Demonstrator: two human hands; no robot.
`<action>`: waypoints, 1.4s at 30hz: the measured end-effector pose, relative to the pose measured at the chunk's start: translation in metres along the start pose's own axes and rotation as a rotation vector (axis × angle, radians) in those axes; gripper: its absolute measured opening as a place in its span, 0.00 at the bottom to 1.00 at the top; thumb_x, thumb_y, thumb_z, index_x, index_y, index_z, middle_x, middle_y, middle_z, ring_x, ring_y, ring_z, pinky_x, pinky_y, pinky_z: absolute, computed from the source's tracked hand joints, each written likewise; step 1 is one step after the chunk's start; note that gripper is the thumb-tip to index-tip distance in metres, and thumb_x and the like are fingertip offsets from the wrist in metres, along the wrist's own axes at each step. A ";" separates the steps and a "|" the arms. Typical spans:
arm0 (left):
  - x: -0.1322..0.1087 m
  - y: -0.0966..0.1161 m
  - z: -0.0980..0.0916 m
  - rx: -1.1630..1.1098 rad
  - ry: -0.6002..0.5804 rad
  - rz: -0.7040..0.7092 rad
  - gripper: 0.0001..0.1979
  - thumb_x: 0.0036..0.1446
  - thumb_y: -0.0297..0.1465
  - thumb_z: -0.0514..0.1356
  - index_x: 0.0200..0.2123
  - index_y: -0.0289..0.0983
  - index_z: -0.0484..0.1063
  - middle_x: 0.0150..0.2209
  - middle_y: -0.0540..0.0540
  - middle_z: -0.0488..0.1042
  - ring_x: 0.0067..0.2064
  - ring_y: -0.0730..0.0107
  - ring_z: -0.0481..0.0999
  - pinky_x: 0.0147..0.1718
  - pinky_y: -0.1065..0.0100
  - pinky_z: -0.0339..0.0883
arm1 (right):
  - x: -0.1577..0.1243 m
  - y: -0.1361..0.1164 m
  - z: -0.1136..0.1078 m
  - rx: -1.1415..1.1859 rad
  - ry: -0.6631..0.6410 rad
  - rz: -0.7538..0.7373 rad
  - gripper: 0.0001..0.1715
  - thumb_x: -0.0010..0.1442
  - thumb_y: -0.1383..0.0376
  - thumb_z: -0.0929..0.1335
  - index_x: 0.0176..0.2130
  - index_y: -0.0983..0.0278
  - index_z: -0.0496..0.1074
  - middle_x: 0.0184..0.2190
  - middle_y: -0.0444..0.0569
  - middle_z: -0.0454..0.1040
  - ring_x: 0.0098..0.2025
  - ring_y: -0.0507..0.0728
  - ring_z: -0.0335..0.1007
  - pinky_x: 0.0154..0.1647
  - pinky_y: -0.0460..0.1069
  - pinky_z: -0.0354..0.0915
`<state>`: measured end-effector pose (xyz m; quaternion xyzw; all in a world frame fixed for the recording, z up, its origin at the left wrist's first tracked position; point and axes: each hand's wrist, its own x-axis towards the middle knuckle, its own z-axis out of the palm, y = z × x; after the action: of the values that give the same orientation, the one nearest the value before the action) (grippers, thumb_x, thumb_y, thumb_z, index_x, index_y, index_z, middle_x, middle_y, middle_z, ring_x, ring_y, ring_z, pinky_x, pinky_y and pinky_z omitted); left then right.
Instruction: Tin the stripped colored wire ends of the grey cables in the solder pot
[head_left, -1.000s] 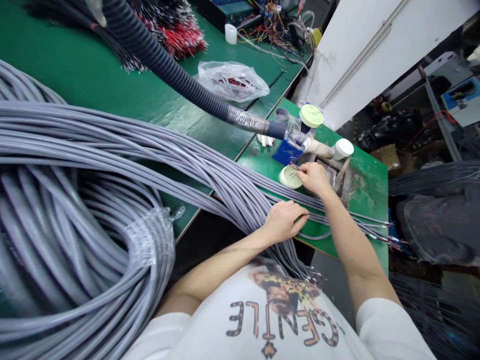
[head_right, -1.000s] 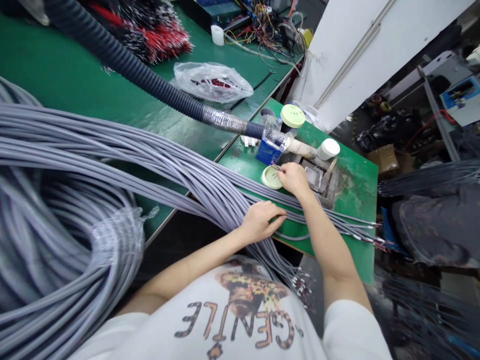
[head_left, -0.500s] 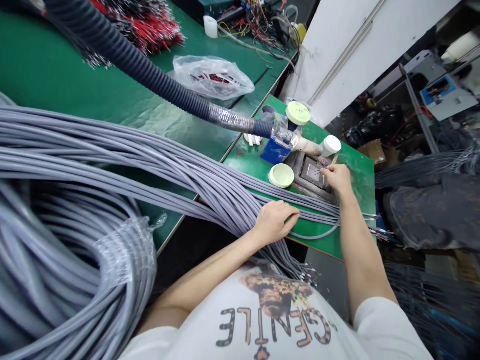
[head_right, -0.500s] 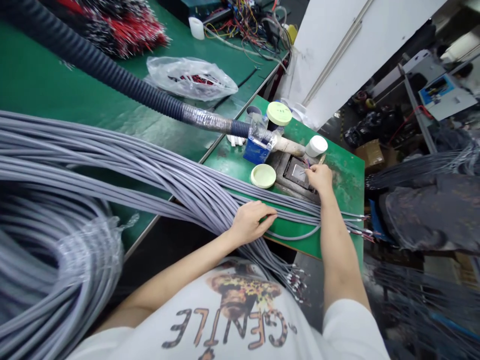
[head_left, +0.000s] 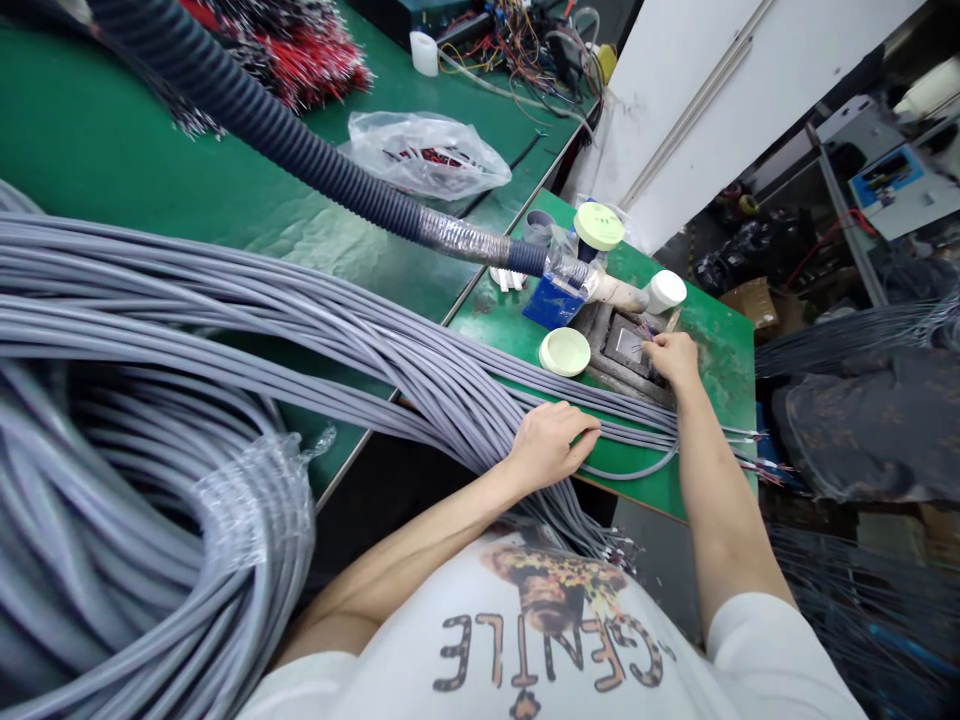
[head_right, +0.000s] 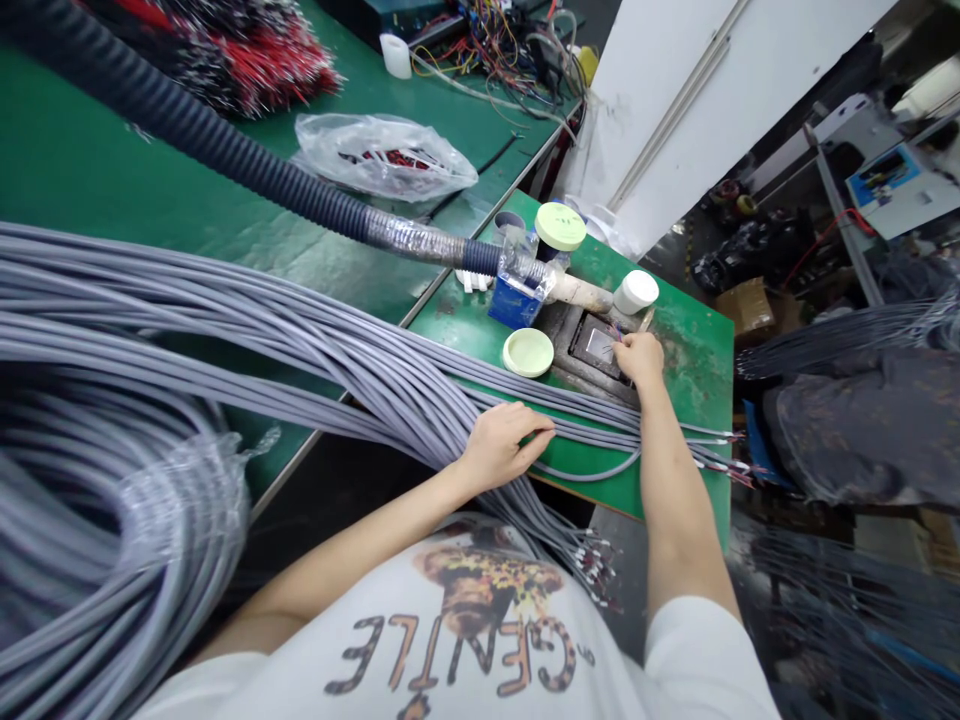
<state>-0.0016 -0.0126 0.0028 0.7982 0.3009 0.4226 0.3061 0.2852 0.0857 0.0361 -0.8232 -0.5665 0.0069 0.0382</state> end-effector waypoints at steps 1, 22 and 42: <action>0.000 0.000 0.000 -0.003 0.002 0.002 0.08 0.62 0.32 0.55 0.36 0.38 0.74 0.33 0.49 0.79 0.34 0.70 0.73 0.36 0.66 0.62 | -0.002 -0.001 -0.003 0.007 0.002 -0.003 0.16 0.49 0.57 0.65 0.19 0.64 0.72 0.18 0.46 0.65 0.24 0.53 0.59 0.26 0.48 0.50; 0.031 0.017 -0.017 0.144 0.273 -0.025 0.14 0.63 0.39 0.54 0.42 0.41 0.78 0.27 0.46 0.71 0.34 0.66 0.67 0.35 0.64 0.57 | -0.150 -0.099 -0.099 0.433 0.017 -0.543 0.14 0.60 0.60 0.67 0.26 0.63 0.74 0.23 0.47 0.71 0.29 0.54 0.66 0.30 0.48 0.59; 0.017 0.042 -0.006 -1.079 0.219 -0.602 0.19 0.57 0.44 0.60 0.40 0.34 0.79 0.29 0.47 0.74 0.34 0.70 0.72 0.38 0.67 0.67 | -0.195 -0.099 -0.079 0.240 0.141 -0.495 0.32 0.64 0.62 0.62 0.65 0.61 0.55 0.30 0.49 0.78 0.27 0.57 0.75 0.29 0.49 0.66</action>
<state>0.0101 -0.0248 0.0450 0.3638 0.2864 0.4894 0.7390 0.1280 -0.0652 0.1152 -0.6476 -0.7414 0.0070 0.1755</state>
